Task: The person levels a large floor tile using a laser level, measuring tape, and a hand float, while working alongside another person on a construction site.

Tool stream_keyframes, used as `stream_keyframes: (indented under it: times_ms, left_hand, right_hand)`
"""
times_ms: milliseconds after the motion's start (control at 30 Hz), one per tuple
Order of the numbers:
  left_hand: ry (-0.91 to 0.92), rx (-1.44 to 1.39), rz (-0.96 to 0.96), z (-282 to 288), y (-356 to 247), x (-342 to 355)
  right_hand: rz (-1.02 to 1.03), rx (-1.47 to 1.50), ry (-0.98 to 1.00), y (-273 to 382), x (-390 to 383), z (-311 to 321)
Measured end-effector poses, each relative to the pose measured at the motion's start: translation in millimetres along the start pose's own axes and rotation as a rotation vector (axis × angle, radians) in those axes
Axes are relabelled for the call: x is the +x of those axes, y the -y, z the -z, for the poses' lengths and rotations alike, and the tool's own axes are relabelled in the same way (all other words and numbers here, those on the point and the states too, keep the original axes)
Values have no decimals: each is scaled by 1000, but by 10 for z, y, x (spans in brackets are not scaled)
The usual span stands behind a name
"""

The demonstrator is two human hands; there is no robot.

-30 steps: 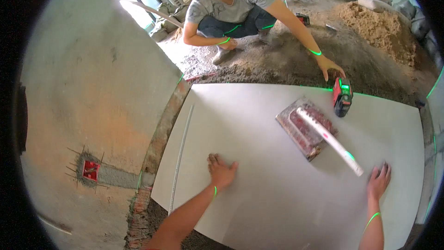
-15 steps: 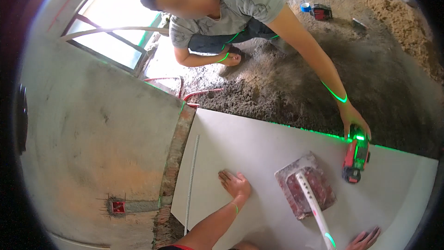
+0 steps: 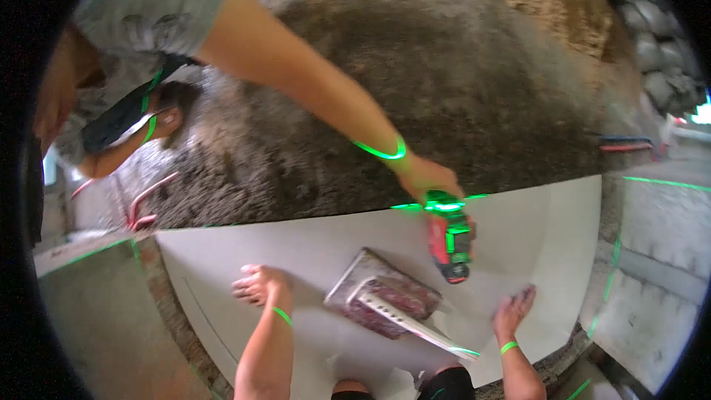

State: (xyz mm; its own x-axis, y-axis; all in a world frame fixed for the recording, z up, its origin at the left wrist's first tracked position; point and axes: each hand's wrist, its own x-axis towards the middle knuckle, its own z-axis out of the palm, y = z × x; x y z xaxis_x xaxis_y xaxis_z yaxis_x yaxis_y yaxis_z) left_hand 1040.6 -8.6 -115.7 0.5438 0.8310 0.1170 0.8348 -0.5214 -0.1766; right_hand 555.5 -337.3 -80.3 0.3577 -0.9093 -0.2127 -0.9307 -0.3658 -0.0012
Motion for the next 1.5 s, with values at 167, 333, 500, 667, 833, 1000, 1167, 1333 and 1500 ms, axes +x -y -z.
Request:
stream_keyframes:
  times_ms: [167, 333, 500, 667, 833, 1000, 1167, 1333, 1500]
  left_hand:
    - [58, -20, -2, 23, -29, 101]
    - [129, -12, -63, -73, 11, 122]
    - [277, -21, -153, 180, 6, 183]
    - [269, -38, -183, -91, 34, 212]
    - [223, -34, -179, -47, 10, 233]
    - [154, -30, -159, -206, 73, 399]
    - [109, -34, -147, -271, 89, 383]
    - [47, -35, -125, -211, 80, 352]
    - [-1, -34, -111, -187, 82, 343]
  right_hand:
    - [333, 572, 25, 1321, 545, 820]
    - [485, 708, 357, 1979, 442, 982]
    - [533, 707, 348, 2150, 448, 540]
    - [505, 638, 196, 2163, 478, 496]
    - [525, 616, 129, 2177, 485, 431]
    - [480, 574, 30, 2349, 471, 458]
    - [458, 486, -15, 2236, 415, 257]
    - [463, 513, -59, 2247, 427, 279]
    - [477, 647, -60, 2256, 420, 285]
